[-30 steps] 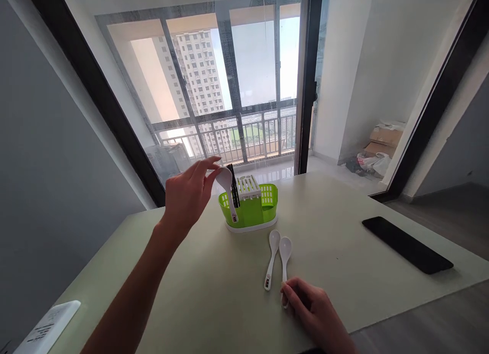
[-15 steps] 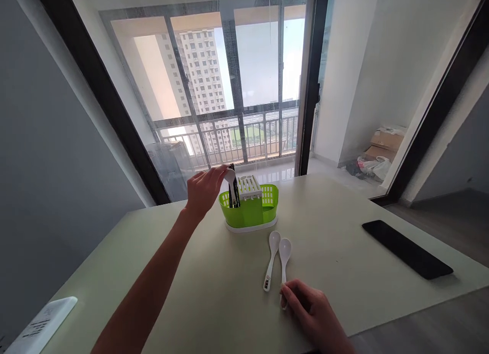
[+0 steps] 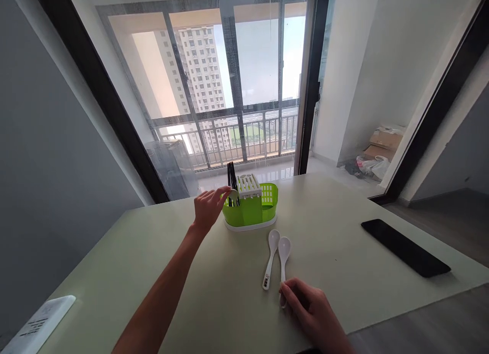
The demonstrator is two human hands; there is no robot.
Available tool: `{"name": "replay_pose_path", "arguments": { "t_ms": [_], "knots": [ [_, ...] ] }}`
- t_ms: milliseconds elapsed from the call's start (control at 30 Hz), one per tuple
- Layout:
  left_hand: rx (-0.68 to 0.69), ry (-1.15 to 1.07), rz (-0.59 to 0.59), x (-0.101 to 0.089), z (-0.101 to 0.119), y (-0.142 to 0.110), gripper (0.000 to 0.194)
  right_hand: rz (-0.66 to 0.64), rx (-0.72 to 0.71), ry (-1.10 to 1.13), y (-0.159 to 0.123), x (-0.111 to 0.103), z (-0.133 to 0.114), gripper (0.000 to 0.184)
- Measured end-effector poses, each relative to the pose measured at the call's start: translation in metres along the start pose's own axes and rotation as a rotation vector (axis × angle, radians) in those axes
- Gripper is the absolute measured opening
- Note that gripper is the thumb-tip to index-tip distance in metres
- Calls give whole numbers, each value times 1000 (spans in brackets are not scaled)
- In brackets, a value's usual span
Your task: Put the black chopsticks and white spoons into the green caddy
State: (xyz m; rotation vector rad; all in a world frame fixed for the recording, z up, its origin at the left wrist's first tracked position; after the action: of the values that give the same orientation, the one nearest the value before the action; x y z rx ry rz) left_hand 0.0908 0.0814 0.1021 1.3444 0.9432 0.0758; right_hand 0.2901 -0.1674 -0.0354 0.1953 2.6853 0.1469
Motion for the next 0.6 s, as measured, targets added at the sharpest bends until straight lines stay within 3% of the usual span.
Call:
{"name": "replay_pose_path", "arguments": {
  "t_ms": [600],
  "knots": [
    [-71, -72, -20, -15, 16, -33, 19, -9, -8, 14, 1, 2, 3, 52]
  ]
}}
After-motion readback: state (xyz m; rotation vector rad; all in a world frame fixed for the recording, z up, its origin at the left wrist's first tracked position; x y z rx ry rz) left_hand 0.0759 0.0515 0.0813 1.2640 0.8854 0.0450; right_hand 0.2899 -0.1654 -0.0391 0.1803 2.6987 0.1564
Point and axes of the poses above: each hand's wrist, its own y-axis towards the middle knuckle, its own x-axis out of the palm, z = x × y, the point moved 2 cm from there along y, towards the middle knuckle, and after that the axes turned 11 degrees about -y, right-handed, at the moved point
